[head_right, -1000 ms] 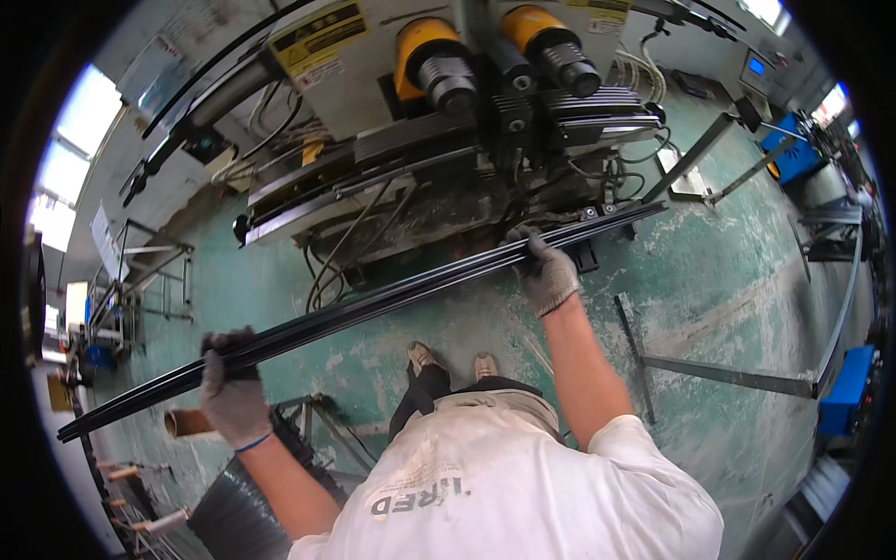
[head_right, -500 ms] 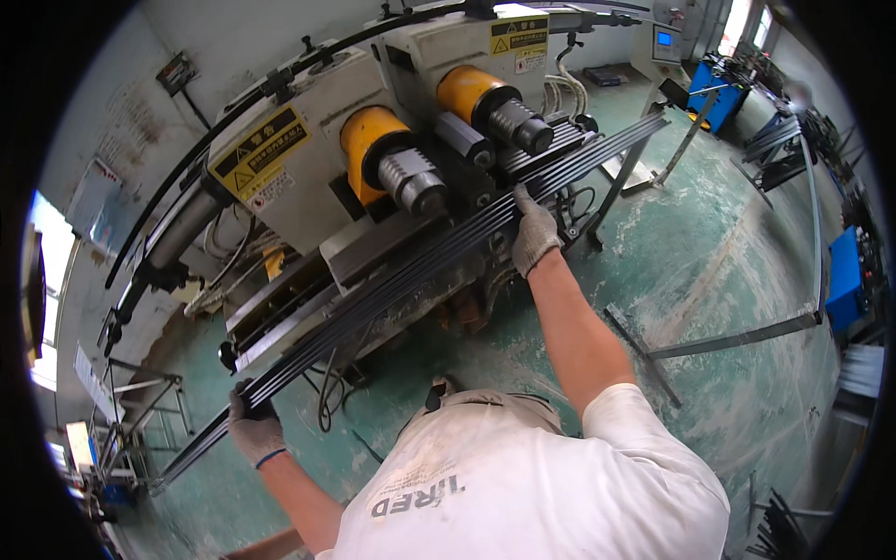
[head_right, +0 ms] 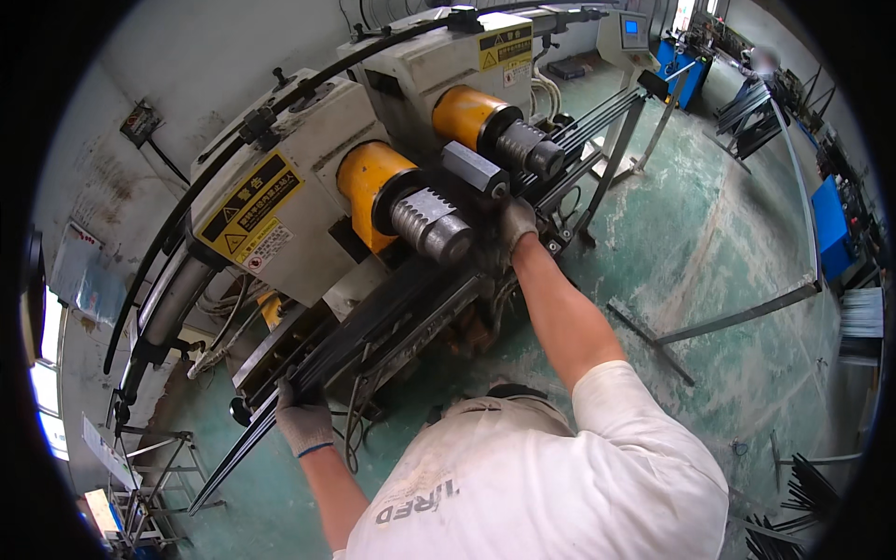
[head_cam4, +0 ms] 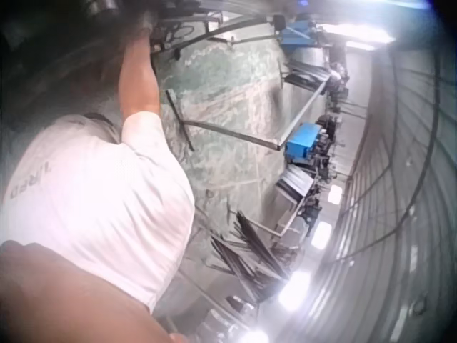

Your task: The person repeatedly feeds bundles of long metal rods into a bending machine, operates the machine to bend them, and then stacks the finished rods on a nearby rack. The person wears gloves and uses both hands to handle the rods and operate the machine.

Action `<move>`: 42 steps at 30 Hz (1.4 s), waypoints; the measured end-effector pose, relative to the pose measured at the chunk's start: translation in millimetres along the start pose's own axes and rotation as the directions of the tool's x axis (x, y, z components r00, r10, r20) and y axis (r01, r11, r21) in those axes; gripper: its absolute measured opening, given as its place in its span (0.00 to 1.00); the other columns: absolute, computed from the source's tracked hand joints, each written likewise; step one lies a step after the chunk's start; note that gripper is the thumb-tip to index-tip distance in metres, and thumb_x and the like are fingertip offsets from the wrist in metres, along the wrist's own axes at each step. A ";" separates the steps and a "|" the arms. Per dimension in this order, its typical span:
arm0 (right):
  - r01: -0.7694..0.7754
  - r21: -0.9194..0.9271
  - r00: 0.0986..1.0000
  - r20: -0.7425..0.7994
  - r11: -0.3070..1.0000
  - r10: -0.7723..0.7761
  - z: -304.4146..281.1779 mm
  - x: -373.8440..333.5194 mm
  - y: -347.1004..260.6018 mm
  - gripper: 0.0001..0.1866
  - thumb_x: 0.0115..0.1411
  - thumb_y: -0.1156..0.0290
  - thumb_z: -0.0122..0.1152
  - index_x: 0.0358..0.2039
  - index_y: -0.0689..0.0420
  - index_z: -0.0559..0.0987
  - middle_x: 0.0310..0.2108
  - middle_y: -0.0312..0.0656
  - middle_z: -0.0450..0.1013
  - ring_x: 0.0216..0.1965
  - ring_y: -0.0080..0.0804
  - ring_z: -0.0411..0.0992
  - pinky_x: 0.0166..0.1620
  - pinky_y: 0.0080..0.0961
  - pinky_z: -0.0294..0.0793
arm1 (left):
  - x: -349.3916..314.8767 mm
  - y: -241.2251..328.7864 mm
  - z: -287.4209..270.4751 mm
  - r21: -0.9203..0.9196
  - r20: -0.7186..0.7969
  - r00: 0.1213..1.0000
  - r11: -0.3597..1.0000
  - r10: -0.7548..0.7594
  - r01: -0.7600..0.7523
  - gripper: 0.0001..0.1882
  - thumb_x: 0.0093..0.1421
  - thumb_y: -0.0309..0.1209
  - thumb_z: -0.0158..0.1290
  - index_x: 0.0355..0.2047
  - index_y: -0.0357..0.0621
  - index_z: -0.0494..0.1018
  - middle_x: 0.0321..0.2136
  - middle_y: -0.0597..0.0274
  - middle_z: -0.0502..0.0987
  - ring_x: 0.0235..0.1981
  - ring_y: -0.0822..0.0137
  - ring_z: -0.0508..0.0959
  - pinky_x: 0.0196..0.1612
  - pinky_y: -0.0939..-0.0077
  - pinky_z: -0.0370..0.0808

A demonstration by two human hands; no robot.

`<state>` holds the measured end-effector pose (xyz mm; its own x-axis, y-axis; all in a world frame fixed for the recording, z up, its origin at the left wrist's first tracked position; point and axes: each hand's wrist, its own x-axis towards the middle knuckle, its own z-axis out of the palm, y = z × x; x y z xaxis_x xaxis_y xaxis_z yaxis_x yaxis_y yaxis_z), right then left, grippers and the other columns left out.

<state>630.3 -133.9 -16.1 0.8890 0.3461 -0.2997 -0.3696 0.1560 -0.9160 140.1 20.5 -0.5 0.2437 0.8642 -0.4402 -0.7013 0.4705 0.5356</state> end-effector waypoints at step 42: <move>0.004 -0.389 0.996 0.088 0.921 0.032 -168.7 -4.0 159.6 0.19 0.75 0.60 0.66 0.56 0.63 0.84 0.46 0.41 0.84 0.42 0.27 0.78 0.47 0.26 0.78 | 17.4 -49.8 9.2 -0.089 0.091 0.993 0.994 0.077 -0.069 0.19 0.79 0.42 0.57 0.58 0.41 0.81 0.55 0.55 0.86 0.61 0.53 0.82 0.69 0.49 0.77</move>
<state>613.3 -266.4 -206.1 0.8493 0.4310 -0.3047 -0.2314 -0.2148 -0.9488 185.4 13.8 -28.2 0.2489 0.9103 -0.3308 -0.7730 0.3925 0.4985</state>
